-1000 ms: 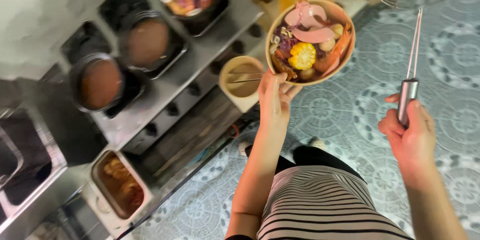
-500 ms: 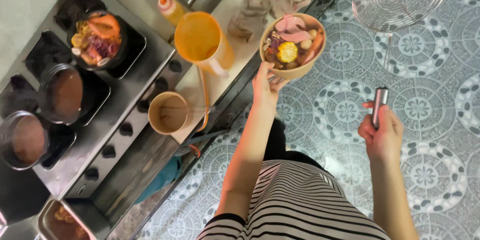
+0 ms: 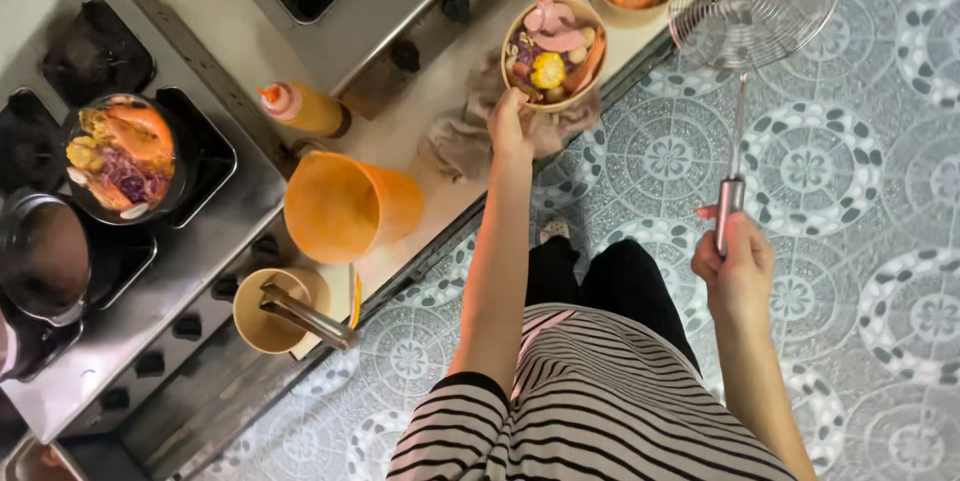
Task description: The person assembles noodle bowls at a cooking line. They hold a paper bowl in one hand and use a wire skimmer and tongs to transfer noodles, shrimp, vegetables, corn and cabbage from pots of broth into the bowl, then ladle broth over the ingredients and set the filled bowl aside before starting the next bowl.
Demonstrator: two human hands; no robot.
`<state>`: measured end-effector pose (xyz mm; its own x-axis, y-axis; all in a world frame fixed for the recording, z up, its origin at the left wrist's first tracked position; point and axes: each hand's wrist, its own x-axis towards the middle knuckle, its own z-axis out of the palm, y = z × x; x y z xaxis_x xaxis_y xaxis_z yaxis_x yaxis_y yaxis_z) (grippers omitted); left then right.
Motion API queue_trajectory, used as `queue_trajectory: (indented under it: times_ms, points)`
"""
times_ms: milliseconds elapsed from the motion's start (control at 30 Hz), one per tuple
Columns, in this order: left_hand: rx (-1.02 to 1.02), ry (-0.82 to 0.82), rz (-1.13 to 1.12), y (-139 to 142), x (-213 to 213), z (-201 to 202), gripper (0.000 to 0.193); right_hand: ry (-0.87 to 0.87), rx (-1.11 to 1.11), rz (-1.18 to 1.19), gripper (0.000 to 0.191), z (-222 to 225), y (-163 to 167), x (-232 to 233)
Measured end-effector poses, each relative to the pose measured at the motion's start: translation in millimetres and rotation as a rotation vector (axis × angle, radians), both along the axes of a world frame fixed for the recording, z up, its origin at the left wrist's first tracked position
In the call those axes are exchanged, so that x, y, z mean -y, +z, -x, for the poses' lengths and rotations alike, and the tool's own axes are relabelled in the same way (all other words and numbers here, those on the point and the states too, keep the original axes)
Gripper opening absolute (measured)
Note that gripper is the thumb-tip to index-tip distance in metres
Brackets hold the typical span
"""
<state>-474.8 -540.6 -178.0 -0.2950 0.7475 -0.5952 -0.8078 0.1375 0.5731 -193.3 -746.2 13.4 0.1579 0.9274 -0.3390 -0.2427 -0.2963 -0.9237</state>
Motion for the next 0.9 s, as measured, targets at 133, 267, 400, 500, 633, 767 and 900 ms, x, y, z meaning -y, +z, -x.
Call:
queue_trajectory:
  times_ms: [133,267,400,500,633,767,900]
  points:
    - [-0.132,0.039,0.065,-15,-47,6,0.015,0.094,0.035,0.122,0.035,-20,-10,-73]
    - [-0.286,0.035,0.211,-25,-78,20,0.018,0.289,0.364,-0.014,0.032,-49,-23,-146]
    - [-0.416,0.053,0.226,-29,-87,17,0.035,0.459,0.797,-0.283,0.025,-69,-42,-232]
    - [-0.735,0.154,0.318,-27,-79,1,0.043,0.568,0.978,-0.432,0.023,-68,-59,-278]
    - [-0.899,0.343,0.27,-25,-59,-56,0.046,0.715,1.082,-0.528,0.022,-66,-77,-307]
    - [-0.895,0.382,0.21,-30,-63,-98,0.053,0.779,1.178,-0.629,0.025,-75,-84,-306]
    - [-0.883,0.335,0.254,-36,-59,-110,0.059,0.831,1.201,-0.654,0.03,-87,-85,-300]
